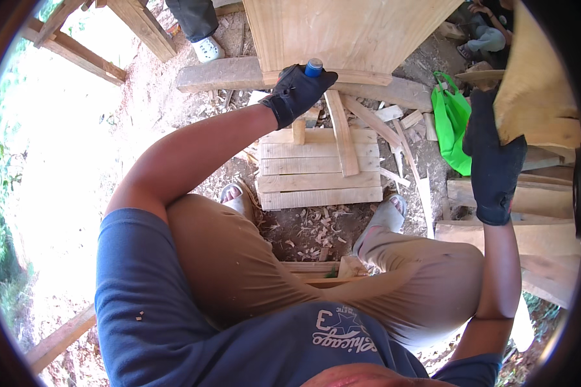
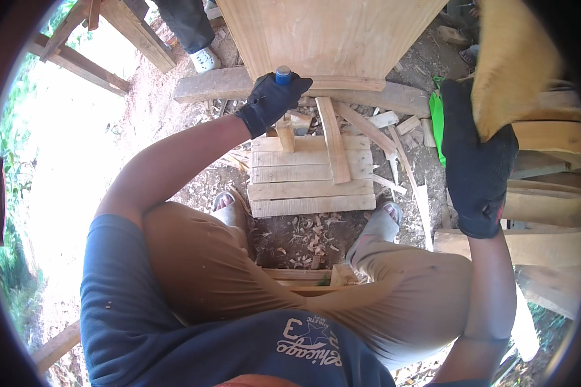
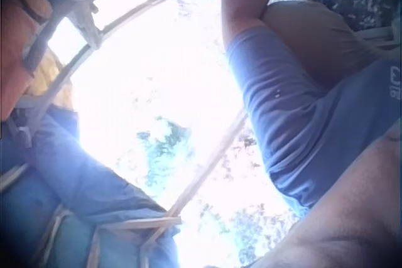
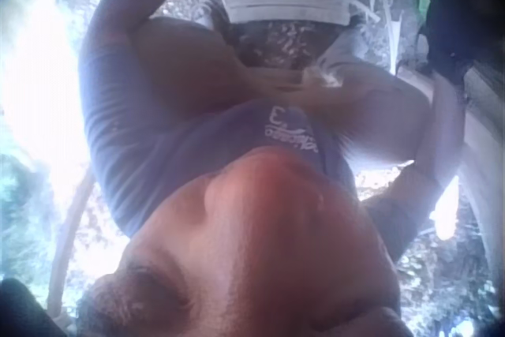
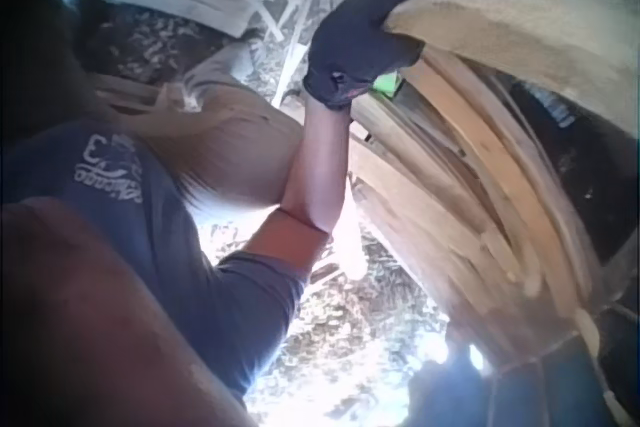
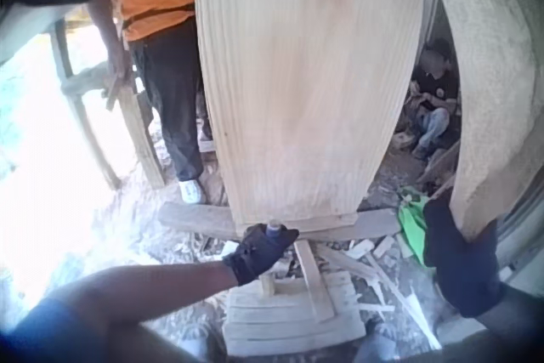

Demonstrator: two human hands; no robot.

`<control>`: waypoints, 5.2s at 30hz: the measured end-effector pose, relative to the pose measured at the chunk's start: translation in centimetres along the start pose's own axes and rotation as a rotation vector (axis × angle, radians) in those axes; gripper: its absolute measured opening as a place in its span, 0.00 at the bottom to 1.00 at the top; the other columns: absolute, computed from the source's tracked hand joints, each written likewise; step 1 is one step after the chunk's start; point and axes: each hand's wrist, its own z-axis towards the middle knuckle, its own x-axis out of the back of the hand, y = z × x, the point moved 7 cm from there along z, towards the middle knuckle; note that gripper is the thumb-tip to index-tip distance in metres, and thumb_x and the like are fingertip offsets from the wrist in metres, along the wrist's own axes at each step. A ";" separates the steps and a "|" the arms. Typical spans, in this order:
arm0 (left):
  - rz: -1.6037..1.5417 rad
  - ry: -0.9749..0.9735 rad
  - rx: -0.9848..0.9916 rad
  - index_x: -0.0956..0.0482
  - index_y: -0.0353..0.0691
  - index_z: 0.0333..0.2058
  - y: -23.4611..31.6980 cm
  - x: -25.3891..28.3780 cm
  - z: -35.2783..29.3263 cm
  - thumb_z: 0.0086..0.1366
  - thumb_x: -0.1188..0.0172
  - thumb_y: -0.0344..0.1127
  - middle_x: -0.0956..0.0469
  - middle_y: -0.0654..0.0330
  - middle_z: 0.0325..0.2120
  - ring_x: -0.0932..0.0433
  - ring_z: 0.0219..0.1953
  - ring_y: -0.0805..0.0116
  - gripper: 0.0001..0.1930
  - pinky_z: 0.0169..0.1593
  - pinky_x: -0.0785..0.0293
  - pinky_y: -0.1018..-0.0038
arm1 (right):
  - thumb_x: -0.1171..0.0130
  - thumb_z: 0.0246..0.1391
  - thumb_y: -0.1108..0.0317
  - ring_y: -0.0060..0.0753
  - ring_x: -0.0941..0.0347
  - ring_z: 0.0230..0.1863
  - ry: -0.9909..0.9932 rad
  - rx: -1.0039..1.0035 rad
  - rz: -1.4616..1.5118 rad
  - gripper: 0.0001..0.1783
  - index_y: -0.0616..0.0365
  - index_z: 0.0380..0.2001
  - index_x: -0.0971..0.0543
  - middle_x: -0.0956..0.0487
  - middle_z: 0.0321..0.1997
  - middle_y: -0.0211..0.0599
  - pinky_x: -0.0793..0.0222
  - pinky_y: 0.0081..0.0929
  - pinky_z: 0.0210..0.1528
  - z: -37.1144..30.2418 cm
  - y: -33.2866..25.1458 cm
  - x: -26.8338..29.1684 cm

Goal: The person uses a chisel and a hammer to carve a rectangular notch into a piece of wood, using their hands to hold the wood steady and clear away wood shavings.

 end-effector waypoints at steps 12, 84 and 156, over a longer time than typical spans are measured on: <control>-0.099 -0.037 -0.005 0.15 0.41 0.28 -0.6 -0.7 0.8 0.64 0.30 0.53 0.17 0.59 0.23 0.19 0.29 0.70 0.20 0.39 0.22 0.65 | 0.37 0.66 0.56 0.58 0.18 0.38 -0.038 -0.117 0.085 0.17 0.59 0.46 0.19 0.15 0.38 0.52 0.23 0.49 0.41 1.5 -0.6 0.1; 0.024 0.095 -0.172 0.14 0.43 0.30 -1.8 1.4 2.7 0.60 0.27 0.56 0.15 0.58 0.25 0.14 0.33 0.63 0.20 0.43 0.20 0.64 | 0.41 0.68 0.56 0.63 0.19 0.45 -0.292 -0.006 -0.219 0.22 0.64 0.54 0.22 0.17 0.44 0.58 0.24 0.52 0.47 -0.8 1.5 -2.5; 0.285 -0.137 -0.669 0.15 0.36 0.42 -1.1 4.0 -9.5 0.73 0.37 0.35 0.16 0.56 0.36 0.16 0.40 0.62 0.08 0.46 0.20 0.66 | 0.29 0.57 0.59 0.28 0.15 0.30 -1.189 -0.466 0.366 0.17 0.64 0.38 0.17 0.13 0.30 0.39 0.19 0.31 0.40 -8.3 3.0 -10.7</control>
